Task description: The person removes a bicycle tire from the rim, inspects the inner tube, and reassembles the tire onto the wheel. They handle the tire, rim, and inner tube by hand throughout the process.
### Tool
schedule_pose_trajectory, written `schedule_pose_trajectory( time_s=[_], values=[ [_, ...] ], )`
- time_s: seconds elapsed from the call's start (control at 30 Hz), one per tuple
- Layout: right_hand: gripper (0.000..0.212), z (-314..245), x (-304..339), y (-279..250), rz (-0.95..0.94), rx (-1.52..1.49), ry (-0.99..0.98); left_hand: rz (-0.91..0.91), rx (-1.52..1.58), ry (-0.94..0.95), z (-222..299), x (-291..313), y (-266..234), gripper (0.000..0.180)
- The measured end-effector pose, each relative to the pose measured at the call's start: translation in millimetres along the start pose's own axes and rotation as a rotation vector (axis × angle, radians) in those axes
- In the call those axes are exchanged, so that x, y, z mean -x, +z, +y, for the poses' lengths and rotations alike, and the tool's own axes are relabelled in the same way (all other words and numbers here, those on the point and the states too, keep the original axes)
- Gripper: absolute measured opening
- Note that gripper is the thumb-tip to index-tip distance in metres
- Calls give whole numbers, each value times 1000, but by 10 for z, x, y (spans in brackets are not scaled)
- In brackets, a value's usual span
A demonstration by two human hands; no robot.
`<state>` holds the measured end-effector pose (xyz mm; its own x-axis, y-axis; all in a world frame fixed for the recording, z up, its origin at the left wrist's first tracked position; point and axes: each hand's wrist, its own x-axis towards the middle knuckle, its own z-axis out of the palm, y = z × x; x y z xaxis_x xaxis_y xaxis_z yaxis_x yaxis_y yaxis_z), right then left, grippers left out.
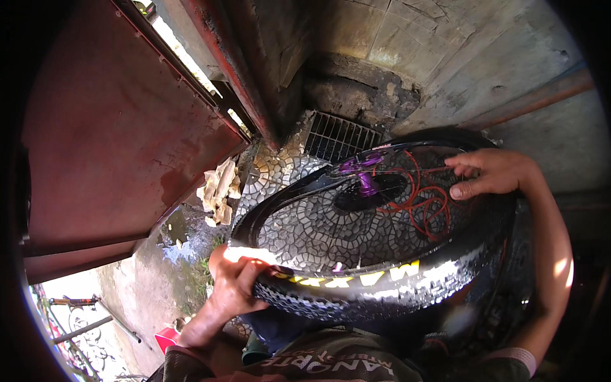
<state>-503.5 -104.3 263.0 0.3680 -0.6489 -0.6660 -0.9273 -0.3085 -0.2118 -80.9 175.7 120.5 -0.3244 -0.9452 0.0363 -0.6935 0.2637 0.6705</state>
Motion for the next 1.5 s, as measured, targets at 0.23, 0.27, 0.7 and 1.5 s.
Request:
schedule_pose_trajectory(
  time_s=[0.23, 0.27, 0.7, 1.5],
  values=[
    [36, 143, 252, 13, 1067, -415, -205, 240, -21, 27, -104, -146, -25, 54],
    [31, 338, 374, 52, 1435, -479, -187, 245, -17, 84, -108, -316, -128, 56],
    [47, 827, -2048, 3382, 297, -179, 249, 712, 67, -162, -733, -1432, -668, 52],
    [39, 758, -2642, 3240, 362, -361, -111, 1345, 41, -309, 160, -2959, 904, 103]
  ],
)
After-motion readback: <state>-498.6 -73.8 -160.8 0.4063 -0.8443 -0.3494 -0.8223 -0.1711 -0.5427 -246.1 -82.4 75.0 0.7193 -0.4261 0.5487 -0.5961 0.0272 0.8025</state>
